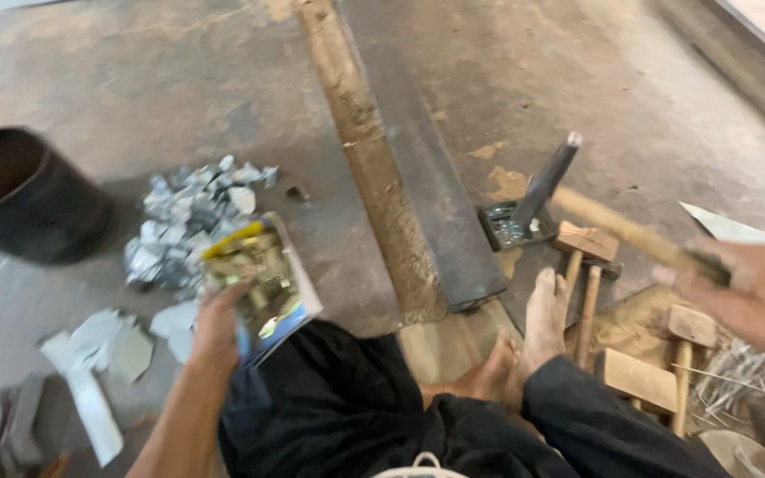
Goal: The person sits on the floor and hammers small cut sheet-metal pieces flat on a long steel bar using a hammer, placing finished pieces onto a pile. Later they take brass-colored pieces from a box and hammer them the same way.
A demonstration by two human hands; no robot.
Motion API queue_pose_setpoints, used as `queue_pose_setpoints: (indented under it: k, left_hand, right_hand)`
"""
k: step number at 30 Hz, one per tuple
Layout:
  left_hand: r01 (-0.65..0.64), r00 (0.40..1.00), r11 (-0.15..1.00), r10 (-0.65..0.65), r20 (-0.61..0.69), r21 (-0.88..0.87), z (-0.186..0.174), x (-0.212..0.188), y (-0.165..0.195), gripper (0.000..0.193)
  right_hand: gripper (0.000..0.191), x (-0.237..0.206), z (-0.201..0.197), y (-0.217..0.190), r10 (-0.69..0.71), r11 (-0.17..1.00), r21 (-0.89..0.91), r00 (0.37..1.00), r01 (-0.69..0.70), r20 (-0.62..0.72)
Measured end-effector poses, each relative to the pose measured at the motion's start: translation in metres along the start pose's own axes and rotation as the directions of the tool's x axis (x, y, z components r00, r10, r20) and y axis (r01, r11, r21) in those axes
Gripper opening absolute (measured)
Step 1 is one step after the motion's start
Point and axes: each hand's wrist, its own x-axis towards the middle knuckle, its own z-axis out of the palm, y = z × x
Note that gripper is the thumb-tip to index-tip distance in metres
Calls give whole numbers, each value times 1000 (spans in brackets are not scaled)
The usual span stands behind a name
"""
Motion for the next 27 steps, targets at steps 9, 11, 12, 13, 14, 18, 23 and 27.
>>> queue_pose_setpoints:
  k: [9, 11, 12, 13, 14, 18, 23, 27]
  left_hand:
    - [-108, 986, 908, 46, 159, 406, 116, 130, -102, 40]
    - [-73, 997, 828, 43, 68, 556, 117, 137, -110, 44]
    - [-45, 999, 776, 42, 19, 629, 115, 138, -112, 47]
    - [-12, 997, 695, 59, -41, 719, 112, 136, -113, 45]
    - [18, 992, 603, 89, -89, 798, 110, 135, -112, 44]
    - [-55, 939, 516, 319, -131, 855, 103, 146, -99, 39]
    - [-233, 829, 399, 559, -34, 887, 90, 186, -75, 38]
    - [-415, 810, 179, 518, 273, 892, 50, 191, -71, 46]
  right_hand:
    - [41, 43, 97, -13, -200, 703, 623, 936, 344, -291]
    - [41, 65, 127, -49, -316, 587, 707, 916, 394, -247]
    - [40, 69, 139, -69, -397, 532, 739, 893, 413, -213]
    - [40, 70, 144, -85, -491, 484, 763, 855, 428, -168]
    - [40, 72, 146, -104, -545, 442, 780, 824, 443, -159]
    - [39, 118, 106, -155, -499, 328, 764, 789, 556, -359]
    - [38, 163, 126, -158, -387, 611, 634, 877, 474, -284]
    - [34, 151, 175, -129, -55, 846, 532, 984, -44, 169]
